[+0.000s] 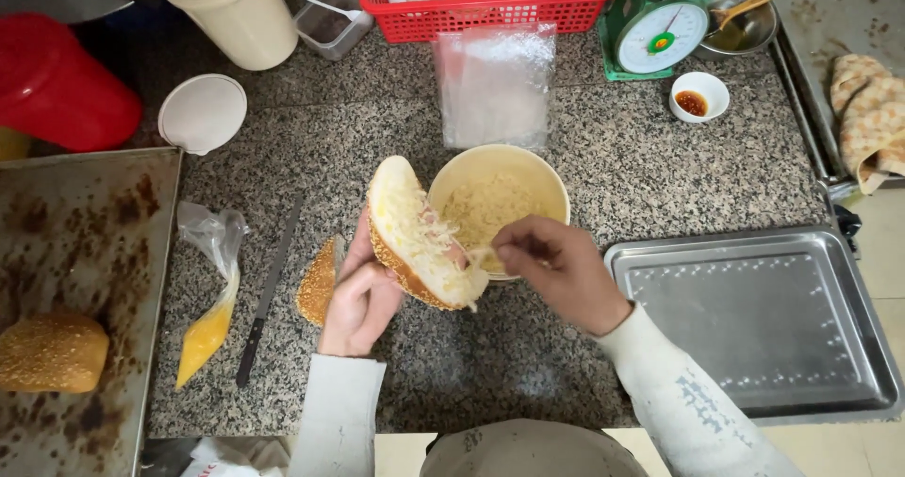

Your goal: The person prepares sandwiches by slicing sesame buns in half with a knife. They then spread a yellow condiment onto the cut surfaces using a piping bag and add shredded cheese from a container before placing the assembled sandwiches onto a metal tray.

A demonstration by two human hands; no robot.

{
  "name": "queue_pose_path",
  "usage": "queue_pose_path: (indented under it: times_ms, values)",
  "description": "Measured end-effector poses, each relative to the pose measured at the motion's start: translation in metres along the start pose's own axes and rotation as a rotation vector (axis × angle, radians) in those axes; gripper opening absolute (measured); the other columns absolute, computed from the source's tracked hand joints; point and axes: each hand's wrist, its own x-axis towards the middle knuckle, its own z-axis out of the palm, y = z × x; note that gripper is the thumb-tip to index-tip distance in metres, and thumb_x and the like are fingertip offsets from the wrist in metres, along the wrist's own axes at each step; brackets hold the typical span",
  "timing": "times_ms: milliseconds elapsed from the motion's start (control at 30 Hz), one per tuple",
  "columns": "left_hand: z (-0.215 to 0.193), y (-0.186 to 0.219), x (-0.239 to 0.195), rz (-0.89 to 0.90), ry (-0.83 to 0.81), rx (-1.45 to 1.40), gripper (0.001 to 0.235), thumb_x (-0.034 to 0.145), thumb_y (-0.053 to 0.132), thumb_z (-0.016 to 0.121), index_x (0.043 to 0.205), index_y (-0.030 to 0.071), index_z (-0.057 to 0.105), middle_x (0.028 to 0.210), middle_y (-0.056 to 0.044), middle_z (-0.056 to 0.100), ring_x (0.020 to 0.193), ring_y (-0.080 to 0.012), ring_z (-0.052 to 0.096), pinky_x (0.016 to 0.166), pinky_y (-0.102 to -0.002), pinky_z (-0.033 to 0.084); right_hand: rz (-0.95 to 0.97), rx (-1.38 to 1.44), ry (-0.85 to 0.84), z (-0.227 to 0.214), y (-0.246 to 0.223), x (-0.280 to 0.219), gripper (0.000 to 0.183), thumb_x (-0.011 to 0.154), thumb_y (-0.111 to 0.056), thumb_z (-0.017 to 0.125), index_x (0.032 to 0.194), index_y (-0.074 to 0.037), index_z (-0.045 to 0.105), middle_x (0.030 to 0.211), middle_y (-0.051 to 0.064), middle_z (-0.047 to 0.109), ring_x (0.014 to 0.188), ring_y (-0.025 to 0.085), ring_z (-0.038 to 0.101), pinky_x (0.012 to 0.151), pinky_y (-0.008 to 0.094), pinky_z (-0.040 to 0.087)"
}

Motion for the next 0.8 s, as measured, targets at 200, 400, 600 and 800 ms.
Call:
queue_pose_path:
  times_ms: [200, 400, 600, 800]
  values:
    - [-0.003, 0.014, -0.007, 0.001, 0.021, -0.012, 0.114, 0.073, -0.004, 0.054, 0.182, 0.02, 0.028, 0.182, -0.017, 0.041, 0.161, -0.0418, 0.045, 0.129, -0.064, 0.039, 0.027, 0.032, 0.211, 0.0, -0.004, -0.001, 0.015, 0.106, -0.004, 0.078, 0.119, -0.001, 0.084, 0.084, 0.013, 0.082, 0.08, 0.016, 0.077, 0.082, 0.034, 0.068]
    - [-0.02, 0.016, -0.014, 0.004, 0.036, 0.007, 0.115, 0.073, -0.004, 0.053, 0.182, 0.021, 0.027, 0.182, -0.018, 0.04, 0.164, -0.0425, 0.043, 0.129, -0.065, 0.039, -0.048, -0.044, 0.285, 0.018, -0.018, 0.001, 0.014, 0.109, -0.001, 0.075, 0.119, 0.001, 0.084, 0.091, 0.015, 0.083, 0.084, 0.019, 0.078, 0.086, 0.038, 0.068]
    - [-0.026, 0.019, -0.022, 0.014, 0.035, -0.038, 0.116, 0.073, -0.006, 0.052, 0.183, 0.019, 0.025, 0.183, -0.02, 0.038, 0.163, -0.0445, 0.043, 0.127, -0.064, 0.04, -0.081, -0.648, 0.054, 0.022, 0.017, 0.009, 0.035, 0.104, 0.001, 0.065, 0.133, -0.008, 0.083, 0.136, 0.02, 0.073, 0.128, 0.045, 0.067, 0.105, 0.054, 0.059]
    - [-0.036, 0.014, -0.029, -0.004, 0.034, -0.096, 0.118, 0.074, -0.008, 0.052, 0.184, 0.023, 0.026, 0.183, -0.017, 0.039, 0.162, -0.0432, 0.044, 0.126, -0.064, 0.04, 0.092, -0.677, 0.08, 0.019, 0.016, 0.0, 0.04, 0.107, -0.007, 0.065, 0.143, -0.011, 0.08, 0.148, 0.013, 0.076, 0.139, 0.044, 0.068, 0.109, 0.059, 0.058]
